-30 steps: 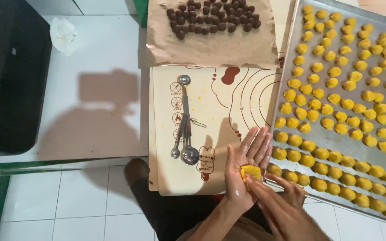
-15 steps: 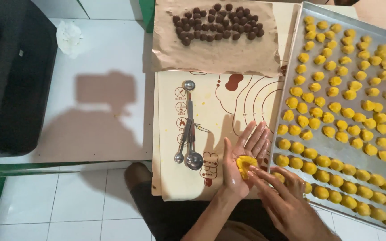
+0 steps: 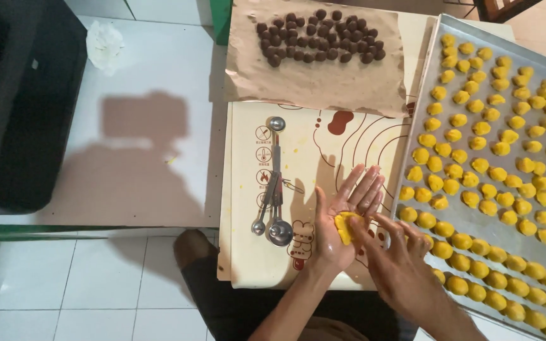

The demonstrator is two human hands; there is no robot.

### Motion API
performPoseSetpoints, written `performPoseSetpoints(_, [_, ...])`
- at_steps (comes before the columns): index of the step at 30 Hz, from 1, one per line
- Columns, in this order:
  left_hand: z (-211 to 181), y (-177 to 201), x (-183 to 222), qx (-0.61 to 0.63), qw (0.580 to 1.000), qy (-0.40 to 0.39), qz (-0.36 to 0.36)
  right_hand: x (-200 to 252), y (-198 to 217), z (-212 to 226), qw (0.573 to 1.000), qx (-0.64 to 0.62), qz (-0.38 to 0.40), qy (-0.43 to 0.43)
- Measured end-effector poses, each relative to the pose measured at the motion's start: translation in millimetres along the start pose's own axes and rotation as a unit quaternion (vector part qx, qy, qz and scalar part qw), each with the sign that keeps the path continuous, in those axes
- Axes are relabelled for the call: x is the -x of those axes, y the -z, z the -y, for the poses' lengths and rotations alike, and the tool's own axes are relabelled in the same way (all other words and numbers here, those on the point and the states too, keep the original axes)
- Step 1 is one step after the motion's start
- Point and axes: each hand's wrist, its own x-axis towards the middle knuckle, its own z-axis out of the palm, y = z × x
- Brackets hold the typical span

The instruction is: The person is manually filling small portions of yellow dough with a dark filling and rolling them into uniform balls before placing them on a baking sheet.

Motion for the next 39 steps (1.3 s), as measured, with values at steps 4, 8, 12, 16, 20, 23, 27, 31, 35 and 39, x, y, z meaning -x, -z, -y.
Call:
performPoseSetpoints(4, [-1,2,-1,-0.024,1.000,-0.013,0.002,3,-12,-9,0.999,-0.016,0.033,-0.004])
performPoseSetpoints(8, [1,7,-1,-0.017,1.000,0.011,0.004,5,3,-8,0.997,-0.075,0.032,-0.014])
performPoseSetpoints(12, [0,3,-1,-0.016,1.000,-0.004,0.017,11,4,-3,0.996,-0.079,0.035,0.015])
performPoseSetpoints(16, [-1,-4,2,0.003,1.000,-0.009,0.006,19,-5,-6,0.995,-0.070,0.063,-0.013])
performPoseSetpoints(20, [1,-7,6,0.016,1.000,0.005,-0.011,12,7,-2,0.995,-0.101,0.001,0.014])
performPoseSetpoints(23, [1,-12,8,0.021,1.000,-0.001,-0.012,11,1,-2,0.998,-0.065,-0.006,0.022])
performPoseSetpoints(27, [1,-12,9,0.009,1.000,-0.021,0.012,6,-1,-3,0.999,-0.029,-0.019,0.036])
performPoseSetpoints(31, [-2,-19,10,-0.020,1.000,0.002,0.009,7,9,-3,0.997,-0.074,-0.011,0.012])
performPoseSetpoints(35, [0,-18,10,0.002,1.000,0.000,0.014,11,1,-7,0.998,-0.055,0.030,0.015])
performPoseSetpoints(39, [1,-16,10,-0.019,1.000,0.009,0.006,9,12,-3,0.998,-0.067,0.012,-0.014])
